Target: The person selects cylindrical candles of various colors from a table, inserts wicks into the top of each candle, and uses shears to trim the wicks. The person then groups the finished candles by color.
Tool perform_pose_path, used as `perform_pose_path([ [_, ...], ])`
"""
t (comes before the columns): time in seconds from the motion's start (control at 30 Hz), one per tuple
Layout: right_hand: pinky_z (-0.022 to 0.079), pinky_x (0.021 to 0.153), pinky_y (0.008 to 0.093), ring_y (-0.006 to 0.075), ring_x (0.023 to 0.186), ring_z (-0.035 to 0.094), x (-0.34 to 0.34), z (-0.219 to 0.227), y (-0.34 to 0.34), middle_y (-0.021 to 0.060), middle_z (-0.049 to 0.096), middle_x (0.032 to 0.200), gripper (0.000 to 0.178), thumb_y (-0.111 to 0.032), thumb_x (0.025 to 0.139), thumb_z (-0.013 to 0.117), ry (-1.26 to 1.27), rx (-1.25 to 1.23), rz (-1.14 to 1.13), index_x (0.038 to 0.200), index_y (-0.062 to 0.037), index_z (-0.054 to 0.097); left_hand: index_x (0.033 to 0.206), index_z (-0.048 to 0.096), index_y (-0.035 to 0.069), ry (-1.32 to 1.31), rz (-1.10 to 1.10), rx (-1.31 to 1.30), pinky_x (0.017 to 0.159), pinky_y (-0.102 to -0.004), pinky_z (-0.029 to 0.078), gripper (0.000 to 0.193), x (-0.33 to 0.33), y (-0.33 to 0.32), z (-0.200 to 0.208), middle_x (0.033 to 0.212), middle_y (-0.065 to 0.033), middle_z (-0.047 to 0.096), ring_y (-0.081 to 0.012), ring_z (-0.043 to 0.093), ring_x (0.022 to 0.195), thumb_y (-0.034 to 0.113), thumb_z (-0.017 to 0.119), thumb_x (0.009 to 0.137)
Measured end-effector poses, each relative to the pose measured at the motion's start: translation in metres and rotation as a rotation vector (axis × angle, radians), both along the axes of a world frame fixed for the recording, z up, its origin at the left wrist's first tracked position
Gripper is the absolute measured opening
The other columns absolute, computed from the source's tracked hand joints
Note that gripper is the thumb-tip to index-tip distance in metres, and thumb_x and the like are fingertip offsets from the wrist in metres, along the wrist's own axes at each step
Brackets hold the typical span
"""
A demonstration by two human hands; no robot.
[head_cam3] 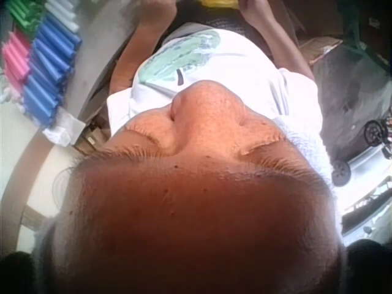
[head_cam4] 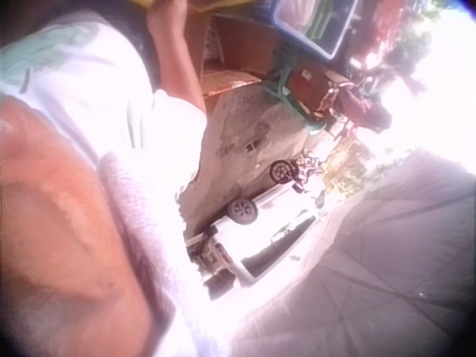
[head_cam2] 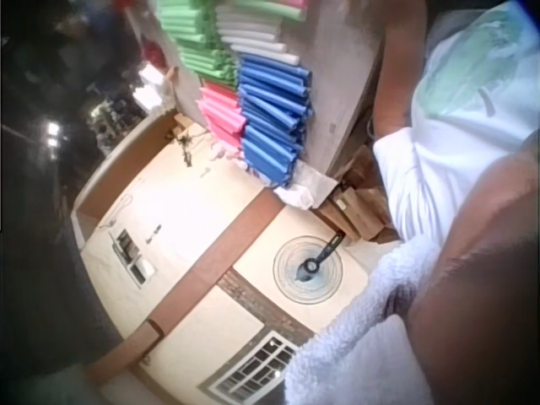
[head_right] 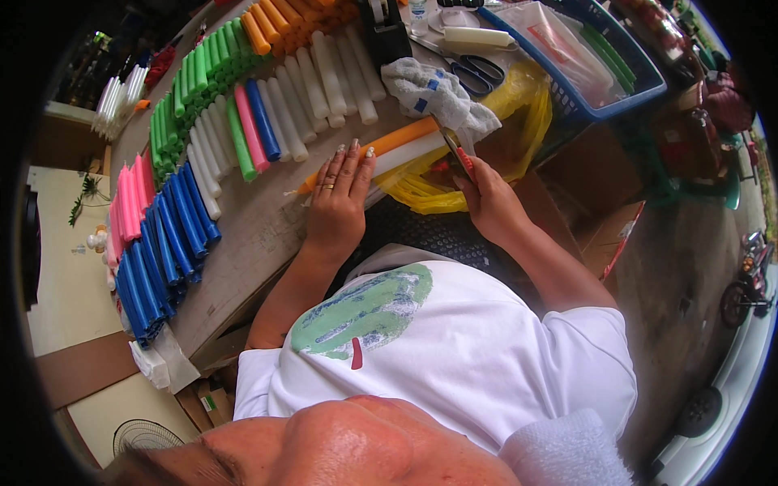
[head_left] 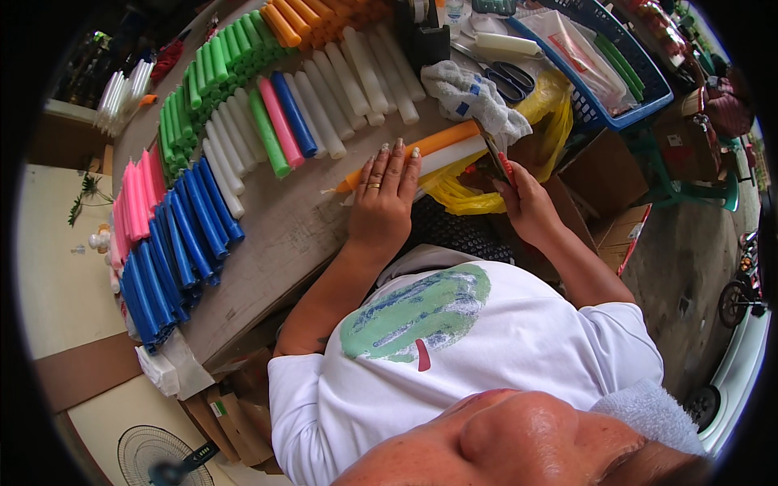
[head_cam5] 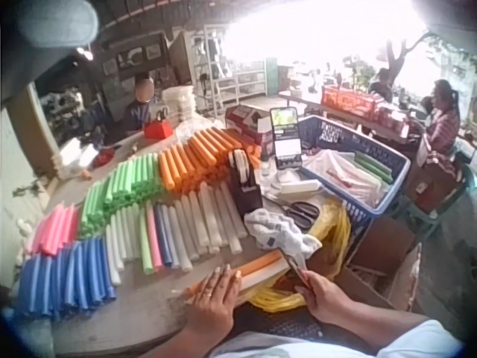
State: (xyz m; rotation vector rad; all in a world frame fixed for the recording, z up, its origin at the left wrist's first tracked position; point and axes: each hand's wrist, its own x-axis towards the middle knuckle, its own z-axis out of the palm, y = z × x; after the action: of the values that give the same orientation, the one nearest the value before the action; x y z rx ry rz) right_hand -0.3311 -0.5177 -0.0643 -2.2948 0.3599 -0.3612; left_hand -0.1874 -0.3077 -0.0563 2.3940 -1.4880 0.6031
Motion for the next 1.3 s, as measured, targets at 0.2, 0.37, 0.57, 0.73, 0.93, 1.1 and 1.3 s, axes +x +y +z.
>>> perform_pose_path([
  [0.2, 0.047, 0.081, 0.0372, 0.0358, 0.094, 0.059, 0.0, 0.003, -0.002, 0.0201, 0.06, 0.103, 0.033, -0.008, 0.091, 0.052, 0.069, -0.019, 0.019, 0.124, -0.0029, 0.046, 0.127, 0.055, 0.004, 0.003, 0.007, -0.002, 0.104, -0.0434, 0.037, 0.039, 0.0, 0.0, -0.001, 0.133, -0.017, 0.051, -0.0317, 0.051, 0.121, 0.004, 0.048, 0.088],
  [0.37, 0.046, 0.077, 0.0427, 0.0415, 0.092, 0.058, 0.006, 0.009, 0.007, 0.0254, 0.06, 0.099, 0.02, -0.012, 0.095, 0.047, 0.132, -0.015, -0.021, 0.112, -0.001, 0.045, 0.126, 0.055, 0.005, 0.023, 0.001, -0.012, 0.104, -0.043, 0.037, 0.04, 0.0, 0.0, 0.001, 0.132, -0.0162, 0.051, -0.0318, 0.049, 0.122, 0.003, 0.052, 0.086],
  [0.57, 0.046, 0.073, 0.0454, 0.0437, 0.089, 0.059, 0.009, 0.013, 0.006, 0.0277, 0.06, 0.095, 0.019, -0.016, 0.096, 0.046, 0.202, -0.027, -0.037, 0.107, -0.0012, 0.043, 0.125, 0.055, 0.005, 0.016, -0.014, 0.009, 0.105, -0.0451, 0.035, 0.039, 0.007, 0.022, 0.001, 0.131, -0.0165, 0.051, -0.0346, 0.045, 0.125, 0.007, 0.051, 0.087],
  [0.73, 0.045, 0.071, 0.0489, 0.0457, 0.088, 0.058, 0.008, 0.019, 0.006, 0.0286, 0.06, 0.092, 0.022, -0.022, 0.097, 0.044, 0.211, -0.017, -0.046, 0.105, -0.0015, 0.042, 0.126, 0.054, 0.004, 0.003, 0.159, 0.057, 0.107, -0.0462, 0.032, 0.043, 0.017, 0.066, 0.01, 0.132, -0.0158, 0.049, -0.0368, 0.042, 0.127, 0.012, 0.059, 0.084],
  [0.93, 0.045, 0.07, 0.0504, 0.0461, 0.085, 0.058, 0.012, 0.019, 0.013, 0.0275, 0.062, 0.088, 0.025, -0.025, 0.097, 0.044, 0.265, -0.033, -0.091, 0.108, -0.0025, 0.04, 0.128, 0.051, 0.005, 0.165, -0.126, -0.103, 0.101, -0.0445, 0.036, 0.052, 0.014, -0.005, 0.024, 0.123, -0.0122, 0.054, -0.0314, 0.048, 0.119, 0.029, 0.064, 0.083],
  [1.1, 0.045, 0.07, 0.0506, 0.0456, 0.084, 0.059, 0.008, 0.025, 0.014, 0.0263, 0.062, 0.087, 0.025, -0.025, 0.096, 0.045, 0.187, -0.062, -0.147, 0.109, -0.0045, 0.041, 0.123, 0.055, 0.005, 0.018, -0.056, -0.003, 0.089, -0.0403, 0.042, 0.048, 0.027, -0.038, 0.005, 0.106, -0.0077, 0.057, -0.0249, 0.054, 0.099, 0.03, 0.064, 0.083],
  [1.3, 0.046, 0.068, 0.0493, 0.0433, 0.082, 0.06, 0.021, 0.007, -0.027, 0.0245, 0.062, 0.086, 0.025, -0.027, 0.094, 0.049, 0.132, -0.14, -0.116, 0.107, -0.0063, 0.047, 0.116, 0.058, 0.006, -0.033, 0.032, -0.016, 0.084, -0.0403, 0.043, 0.042, 0.022, -0.037, 0.001, 0.097, -0.0075, 0.055, -0.0245, 0.054, 0.092, 0.029, 0.063, 0.082],
])
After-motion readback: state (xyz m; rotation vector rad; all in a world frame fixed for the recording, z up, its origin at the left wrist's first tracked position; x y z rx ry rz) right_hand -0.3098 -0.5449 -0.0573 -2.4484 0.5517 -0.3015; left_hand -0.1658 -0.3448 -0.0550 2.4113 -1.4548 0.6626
